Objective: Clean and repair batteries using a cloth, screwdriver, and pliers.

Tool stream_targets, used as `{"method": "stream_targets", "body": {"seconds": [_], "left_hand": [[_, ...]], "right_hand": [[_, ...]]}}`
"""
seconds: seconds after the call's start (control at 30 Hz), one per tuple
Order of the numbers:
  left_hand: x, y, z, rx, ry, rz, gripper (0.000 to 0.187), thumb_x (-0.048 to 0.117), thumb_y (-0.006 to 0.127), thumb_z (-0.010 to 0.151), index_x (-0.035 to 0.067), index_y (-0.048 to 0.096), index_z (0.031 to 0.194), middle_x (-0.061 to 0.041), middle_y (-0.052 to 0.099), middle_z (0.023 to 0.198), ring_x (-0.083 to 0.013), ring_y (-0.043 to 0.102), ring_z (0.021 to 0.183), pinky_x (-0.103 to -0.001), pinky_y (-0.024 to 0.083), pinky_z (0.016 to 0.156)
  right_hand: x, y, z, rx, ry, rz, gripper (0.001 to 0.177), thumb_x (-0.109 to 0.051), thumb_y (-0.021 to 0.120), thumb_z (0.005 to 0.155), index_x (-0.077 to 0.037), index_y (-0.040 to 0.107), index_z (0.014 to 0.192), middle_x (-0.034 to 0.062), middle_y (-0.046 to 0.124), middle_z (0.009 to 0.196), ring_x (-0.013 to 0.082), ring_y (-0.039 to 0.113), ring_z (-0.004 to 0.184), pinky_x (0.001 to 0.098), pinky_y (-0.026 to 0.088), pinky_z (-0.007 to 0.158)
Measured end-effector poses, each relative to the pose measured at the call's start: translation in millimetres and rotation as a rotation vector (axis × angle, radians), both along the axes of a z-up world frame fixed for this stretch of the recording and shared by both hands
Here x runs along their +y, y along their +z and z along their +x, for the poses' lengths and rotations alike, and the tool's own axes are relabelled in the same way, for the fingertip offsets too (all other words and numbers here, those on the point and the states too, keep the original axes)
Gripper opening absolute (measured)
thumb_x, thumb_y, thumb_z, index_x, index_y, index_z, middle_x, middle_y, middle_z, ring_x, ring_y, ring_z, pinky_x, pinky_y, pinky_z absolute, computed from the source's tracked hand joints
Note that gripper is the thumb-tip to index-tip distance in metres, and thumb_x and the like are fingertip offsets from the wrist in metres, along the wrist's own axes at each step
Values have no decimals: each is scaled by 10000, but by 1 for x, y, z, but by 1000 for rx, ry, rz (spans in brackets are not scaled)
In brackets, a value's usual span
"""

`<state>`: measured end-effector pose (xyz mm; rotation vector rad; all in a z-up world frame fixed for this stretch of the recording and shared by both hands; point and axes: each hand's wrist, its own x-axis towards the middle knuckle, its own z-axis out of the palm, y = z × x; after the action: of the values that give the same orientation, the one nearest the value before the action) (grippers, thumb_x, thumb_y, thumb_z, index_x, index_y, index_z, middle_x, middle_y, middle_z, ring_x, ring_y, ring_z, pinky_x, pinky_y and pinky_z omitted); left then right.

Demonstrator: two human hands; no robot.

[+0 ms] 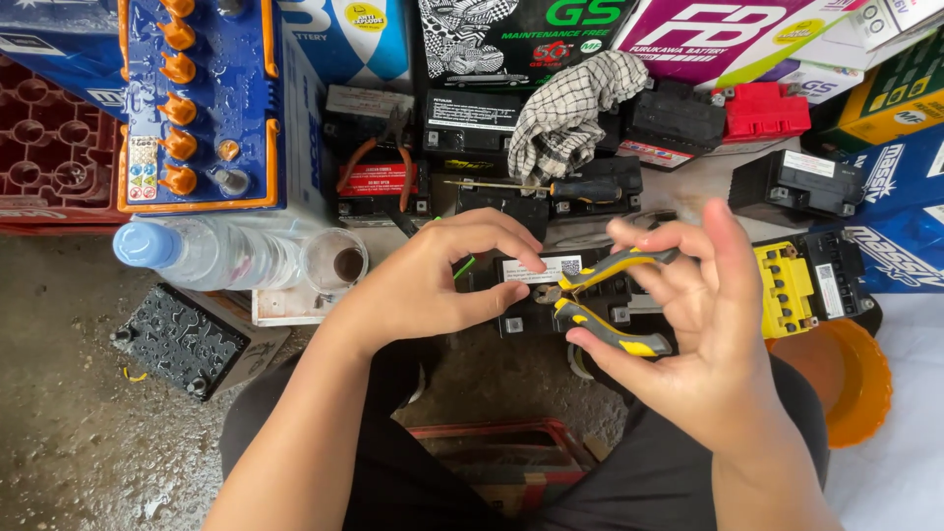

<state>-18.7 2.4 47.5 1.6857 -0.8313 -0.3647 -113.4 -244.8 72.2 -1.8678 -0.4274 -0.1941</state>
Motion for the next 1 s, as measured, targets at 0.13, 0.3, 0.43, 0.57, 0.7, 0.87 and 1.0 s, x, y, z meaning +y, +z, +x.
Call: {"method": "stream_targets", "body": {"seconds": [0.13, 0.3, 0.43, 0.57, 0.7, 0.87, 1.0], "left_hand": [[-1, 1, 0, -14, -5, -27, 190, 69, 703, 928, 121, 700, 1111, -88, 694, 1173, -222, 690, 1115, -336, 507, 1008], [0, 0, -1, -5, 0, 7, 207, 75, 707, 914, 144, 708, 1110, -74, 694, 1182, -216, 688, 1128, -339, 499, 1022], [2, 1, 0, -18, -9, 1, 187, 93, 697, 934, 138, 704, 1115, -82, 691, 1178, -223, 684, 1126, -346, 495, 1029], [2, 0, -1, -24, 0, -11, 189, 80, 704, 933, 136, 701, 1114, -83, 690, 1172, -222, 688, 1117, -339, 503, 1022], [2, 0, -1, -37, 1, -12, 191, 74, 701, 932, 130, 698, 1115, -82, 689, 1165, -224, 688, 1109, -343, 503, 1026], [2, 0, 0, -40, -1, 8, 193, 81, 698, 926, 130, 701, 1113, -82, 690, 1172, -226, 690, 1117, -343, 492, 1033], [2, -1, 0, -55, -8, -1, 202, 81, 699, 923, 117, 694, 1122, -95, 690, 1171, -240, 689, 1119, -351, 499, 1030]], "right_hand": [[-1, -6, -3, -71, 27, -28, 1250, 120, 858, 779, -256, 78, 1681, 235, 423, 1357, 474, 598, 1420, 594, 539, 1248], [0, -7, -4, -98, 40, -51, 1150, 120, 828, 821, -213, 126, 1668, 262, 484, 1372, 394, 600, 1374, 528, 549, 1247], [1, -9, -6, -92, 23, -29, 1127, 128, 816, 827, -194, 137, 1667, 247, 479, 1364, 415, 616, 1369, 537, 566, 1239], [-1, -10, -6, -83, -4, -19, 1117, 136, 808, 832, -202, 148, 1667, 244, 500, 1351, 416, 637, 1353, 527, 579, 1222], [-1, -7, -5, -92, -46, -1, 1132, 150, 803, 829, -196, 135, 1675, 259, 502, 1356, 437, 645, 1346, 571, 577, 1238], [-4, -5, -3, -63, -38, 11, 1165, 160, 807, 812, -229, 128, 1676, 262, 490, 1391, 424, 629, 1357, 564, 570, 1243], [-4, -6, -1, -64, 32, 38, 1158, 162, 787, 822, -235, 120, 1681, 281, 483, 1397, 424, 602, 1376, 573, 543, 1265]]}}
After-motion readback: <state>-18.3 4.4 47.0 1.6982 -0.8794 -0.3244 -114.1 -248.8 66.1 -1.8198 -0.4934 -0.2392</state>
